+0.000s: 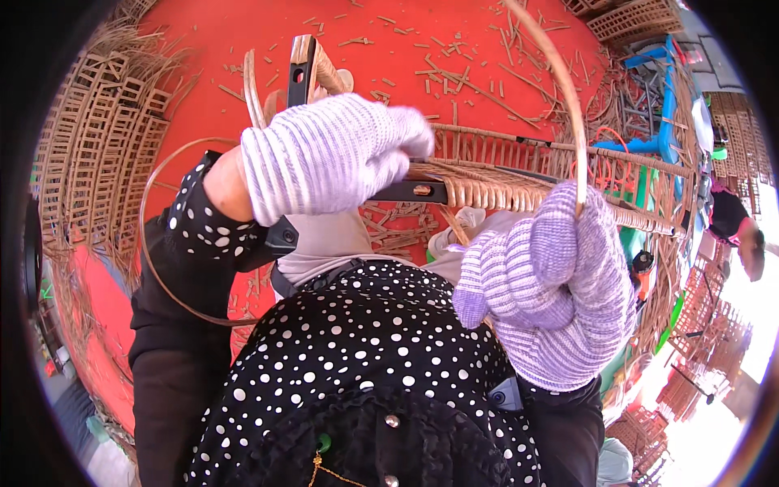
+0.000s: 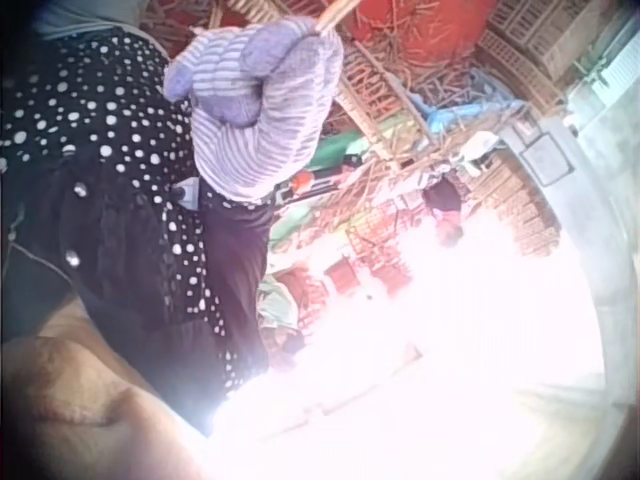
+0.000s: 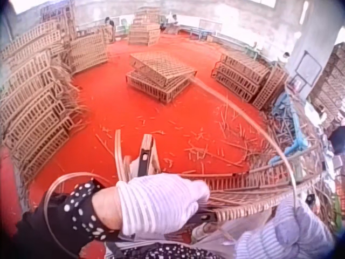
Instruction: The recorder is weaving and fastening wooden slats to assemble a crate or furniture piece.
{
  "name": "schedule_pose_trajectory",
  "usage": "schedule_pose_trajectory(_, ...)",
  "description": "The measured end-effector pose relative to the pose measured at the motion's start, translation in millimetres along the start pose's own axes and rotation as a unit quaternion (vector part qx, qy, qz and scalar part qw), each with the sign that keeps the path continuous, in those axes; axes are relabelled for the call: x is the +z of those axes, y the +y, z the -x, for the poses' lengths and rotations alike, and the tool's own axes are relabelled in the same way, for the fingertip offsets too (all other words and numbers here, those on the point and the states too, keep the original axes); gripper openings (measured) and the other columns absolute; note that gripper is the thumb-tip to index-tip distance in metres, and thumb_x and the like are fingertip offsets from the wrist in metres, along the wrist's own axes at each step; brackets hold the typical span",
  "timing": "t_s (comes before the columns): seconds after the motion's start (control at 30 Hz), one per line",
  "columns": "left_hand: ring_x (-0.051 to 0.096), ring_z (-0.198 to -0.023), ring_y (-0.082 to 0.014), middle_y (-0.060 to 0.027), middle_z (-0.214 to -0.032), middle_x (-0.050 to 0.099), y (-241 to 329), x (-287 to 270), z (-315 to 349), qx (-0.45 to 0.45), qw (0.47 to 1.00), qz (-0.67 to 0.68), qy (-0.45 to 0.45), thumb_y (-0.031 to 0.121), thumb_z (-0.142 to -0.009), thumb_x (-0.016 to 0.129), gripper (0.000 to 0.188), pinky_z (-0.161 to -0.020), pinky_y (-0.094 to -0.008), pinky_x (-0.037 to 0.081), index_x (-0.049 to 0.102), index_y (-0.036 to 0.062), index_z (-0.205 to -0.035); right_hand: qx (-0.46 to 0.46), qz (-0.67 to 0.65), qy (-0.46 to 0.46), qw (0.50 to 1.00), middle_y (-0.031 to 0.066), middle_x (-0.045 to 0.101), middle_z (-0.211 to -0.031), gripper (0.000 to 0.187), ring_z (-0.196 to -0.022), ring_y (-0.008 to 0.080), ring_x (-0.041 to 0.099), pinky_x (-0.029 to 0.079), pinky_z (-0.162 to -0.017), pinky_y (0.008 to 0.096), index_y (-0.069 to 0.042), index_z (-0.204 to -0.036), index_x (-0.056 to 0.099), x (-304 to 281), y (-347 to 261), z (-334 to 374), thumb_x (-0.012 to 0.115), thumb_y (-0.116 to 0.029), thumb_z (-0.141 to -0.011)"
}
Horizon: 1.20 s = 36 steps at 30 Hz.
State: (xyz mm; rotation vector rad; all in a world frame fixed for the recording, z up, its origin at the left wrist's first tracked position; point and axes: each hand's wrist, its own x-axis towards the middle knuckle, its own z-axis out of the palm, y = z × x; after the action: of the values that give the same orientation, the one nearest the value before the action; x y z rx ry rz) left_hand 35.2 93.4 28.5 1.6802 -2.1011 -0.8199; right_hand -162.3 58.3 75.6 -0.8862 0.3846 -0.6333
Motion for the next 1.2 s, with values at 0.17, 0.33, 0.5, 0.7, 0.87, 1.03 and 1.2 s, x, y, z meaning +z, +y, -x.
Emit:
schedule_pose_trajectory(0.17,0.06,-0.077,-0.0285,-0.0106,-0.085,0.059,-9,6,-8,0.103,0.993,-0.028,0.06,0.016,-0.077,0.057,0.023,-0.066,-0.0381,0.048,0.056,0.0077,-0.099,0.021,0.023,0.014,0.999,-0.0047,0.031,-0.041,0.029,-0.033,0.0107,0.028,0.04,-0.038,0.0324,-0.012,-0.071,0.04,1,-2,6,0.032,-0.026,-0.095)
schedule_pose_trajectory(0.33,0.058,-0.079,-0.0257,-0.0078,-0.081,0.056,-11,10,-18,0.111,0.97,-0.207,0.071,0.027,-0.075,0.061,0.025,-0.071,-0.037,0.046,0.059,0.0103,-0.094,0.018,0.025,-0.018,0.999,-0.005,0.03,-0.04,0.029,-0.032,0.0106,0.028,0.04,-0.038,0.0328,-0.012,-0.071,0.039,-4,-3,5,0.033,-0.027,-0.095)
schedule_pose_trajectory(0.5,0.059,-0.073,-0.0285,-0.0101,-0.074,0.059,8,15,-29,-0.012,0.958,-0.243,0.154,0.029,-0.081,0.054,0.021,-0.069,-0.0413,0.047,0.059,0.009,-0.082,-0.003,0.008,0.012,1.0,-0.0051,0.03,-0.04,0.029,-0.032,0.0103,0.027,0.038,-0.038,0.0327,-0.013,-0.07,0.04,-6,-4,3,0.032,-0.025,-0.096)
schedule_pose_trajectory(0.7,0.057,-0.059,-0.0333,-0.0163,-0.061,0.057,2,26,-3,-0.023,0.995,-0.028,0.091,0.02,-0.083,0.05,0.024,-0.057,-0.0415,0.045,0.057,0.0004,-0.071,-0.026,-0.003,0.008,1.0,-0.0049,0.033,-0.042,0.03,-0.033,0.0097,0.028,0.036,-0.039,0.031,-0.013,-0.07,0.04,-6,-6,-3,0.032,-0.026,-0.096)
schedule_pose_trajectory(0.87,0.055,-0.054,-0.0314,-0.015,-0.058,0.055,9,29,-2,-0.017,0.986,0.106,0.127,0.021,-0.084,0.055,0.026,-0.052,-0.039,0.041,0.056,-0.0001,-0.069,-0.029,-0.024,-0.004,0.999,-0.005,0.034,-0.044,0.03,-0.034,0.0096,0.028,0.037,-0.04,0.0317,-0.013,-0.07,0.04,-6,-6,-4,0.033,-0.026,-0.096)
schedule_pose_trajectory(1.03,0.054,-0.052,-0.0299,-0.0149,-0.055,0.053,10,30,-13,-0.023,0.985,0.062,0.161,0.023,-0.084,0.054,0.03,-0.051,-0.0368,0.04,0.056,0.0006,-0.065,-0.04,-0.011,-0.025,0.999,-0.0052,0.033,-0.045,0.029,-0.035,0.0091,0.028,0.036,-0.042,0.031,-0.013,-0.072,0.04,-3,-6,-1,0.032,-0.026,-0.096)
schedule_pose_trajectory(1.2,0.057,-0.057,-0.0298,-0.015,-0.059,0.055,11,29,-6,-0.005,0.991,0.088,0.099,0.026,-0.082,0.057,0.027,-0.054,-0.0369,0.043,0.057,0.001,-0.071,-0.035,-0.043,-0.022,0.998,-0.0049,0.032,-0.046,0.027,-0.037,0.0085,0.027,0.034,-0.043,0.029,-0.01,-0.074,0.041,-6,-9,-4,0.031,-0.023,-0.096)
